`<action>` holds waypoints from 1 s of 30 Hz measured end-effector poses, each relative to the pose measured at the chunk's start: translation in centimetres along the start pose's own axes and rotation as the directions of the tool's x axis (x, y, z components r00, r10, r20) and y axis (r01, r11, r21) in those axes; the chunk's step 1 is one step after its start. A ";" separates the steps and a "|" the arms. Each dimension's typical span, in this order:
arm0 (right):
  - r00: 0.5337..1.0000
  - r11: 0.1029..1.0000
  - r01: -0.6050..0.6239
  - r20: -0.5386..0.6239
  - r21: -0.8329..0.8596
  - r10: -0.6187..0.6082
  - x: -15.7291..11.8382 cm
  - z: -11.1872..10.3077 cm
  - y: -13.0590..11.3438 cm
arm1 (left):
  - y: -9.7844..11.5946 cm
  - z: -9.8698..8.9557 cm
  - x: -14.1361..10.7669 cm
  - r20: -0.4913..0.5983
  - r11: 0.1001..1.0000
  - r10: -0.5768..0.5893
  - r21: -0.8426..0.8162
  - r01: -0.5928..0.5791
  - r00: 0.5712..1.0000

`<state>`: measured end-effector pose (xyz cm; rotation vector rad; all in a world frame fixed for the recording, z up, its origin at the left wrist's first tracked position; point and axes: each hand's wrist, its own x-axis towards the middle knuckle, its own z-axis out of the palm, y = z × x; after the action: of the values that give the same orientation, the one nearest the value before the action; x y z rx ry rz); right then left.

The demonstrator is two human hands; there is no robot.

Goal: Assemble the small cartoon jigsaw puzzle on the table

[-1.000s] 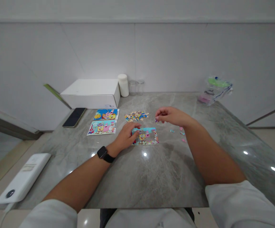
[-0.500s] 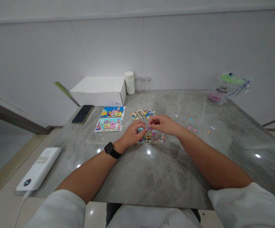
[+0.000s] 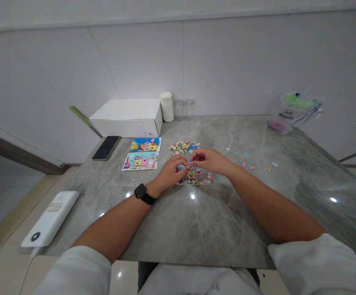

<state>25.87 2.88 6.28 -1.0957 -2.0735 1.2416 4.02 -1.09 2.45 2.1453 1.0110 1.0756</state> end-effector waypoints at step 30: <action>0.998 0.934 -0.067 -0.016 -0.351 0.065 1.0 0.2 3.3 | -1.1 -0.5 -0.4 0.222 0.893 0.072 0.420 -0.162 0.972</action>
<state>26.44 4.52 3.31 -1.3298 -2.3325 0.9134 3.04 -0.72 1.75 2.6431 1.1169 0.7054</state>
